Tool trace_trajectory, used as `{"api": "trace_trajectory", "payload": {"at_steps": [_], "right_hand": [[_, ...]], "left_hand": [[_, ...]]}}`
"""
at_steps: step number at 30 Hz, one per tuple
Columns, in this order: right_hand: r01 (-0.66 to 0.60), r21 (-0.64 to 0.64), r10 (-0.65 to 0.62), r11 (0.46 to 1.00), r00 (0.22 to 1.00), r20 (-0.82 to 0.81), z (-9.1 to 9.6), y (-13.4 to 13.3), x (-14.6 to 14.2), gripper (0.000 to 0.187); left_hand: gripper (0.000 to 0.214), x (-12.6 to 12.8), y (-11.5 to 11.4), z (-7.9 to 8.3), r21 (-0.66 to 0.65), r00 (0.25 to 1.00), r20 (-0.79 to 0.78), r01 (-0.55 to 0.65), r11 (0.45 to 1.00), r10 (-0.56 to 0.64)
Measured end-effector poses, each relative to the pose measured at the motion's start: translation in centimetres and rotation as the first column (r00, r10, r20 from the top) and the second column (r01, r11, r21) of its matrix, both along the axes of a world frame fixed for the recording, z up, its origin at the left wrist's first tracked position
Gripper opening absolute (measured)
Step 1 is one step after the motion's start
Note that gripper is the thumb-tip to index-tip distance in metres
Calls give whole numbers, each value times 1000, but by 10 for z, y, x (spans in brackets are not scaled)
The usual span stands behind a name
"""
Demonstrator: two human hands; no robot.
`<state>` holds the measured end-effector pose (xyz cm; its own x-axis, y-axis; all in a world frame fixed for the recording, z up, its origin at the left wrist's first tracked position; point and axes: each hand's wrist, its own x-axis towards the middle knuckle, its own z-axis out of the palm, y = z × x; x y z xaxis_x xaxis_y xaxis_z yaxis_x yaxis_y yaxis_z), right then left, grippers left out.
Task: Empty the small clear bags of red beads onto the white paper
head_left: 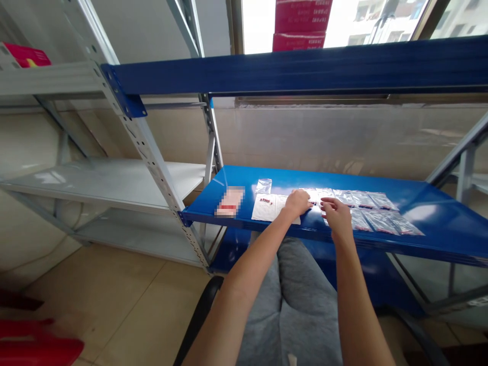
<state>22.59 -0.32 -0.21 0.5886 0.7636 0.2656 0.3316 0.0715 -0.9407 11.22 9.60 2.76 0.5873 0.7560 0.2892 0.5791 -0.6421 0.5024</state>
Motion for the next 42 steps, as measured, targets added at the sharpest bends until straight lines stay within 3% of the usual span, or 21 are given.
{"api": "trace_trajectory", "payload": {"at_steps": [3,6,11,14,17,22,29,31,38,42], "right_hand": [[145,21,-141,989,981,-135,-4,-14,-9,28],[141,45,-128,989,969,-211,-5,-18,-19,25],[33,102,19,994,881,-472,2,-12,-35,29],[-64,179,156,982,814,-559,5,-9,-44,35],[-99,224,211,970,802,-559,6,-10,-51,38],[-225,267,335,937,794,-506,9,-12,-61,38],[-430,186,466,884,768,-439,27,-21,-72,36],[-426,190,465,885,779,-421,34,-26,-72,38],[-457,169,487,873,805,-340,43,-38,-61,35],[-458,95,467,884,856,-221,51,-43,-61,29]], "left_hand": [[12,9,-4,-5,-6,999,-6,-48,999,48],[22,8,-7,-4,1,996,-1,-93,996,93],[31,-8,-35,4,69,991,67,-124,990,119],[29,-23,-63,3,118,971,225,-112,987,84],[19,-38,-87,-1,31,911,404,-108,994,86],[29,-58,-97,-1,-279,730,599,-194,941,328],[23,-80,-97,1,-438,592,723,-3,899,355],[23,-89,-99,2,-442,589,740,62,895,325],[19,-122,-106,14,-474,741,634,146,868,222],[30,-129,-108,23,-472,688,671,108,875,277]]}}
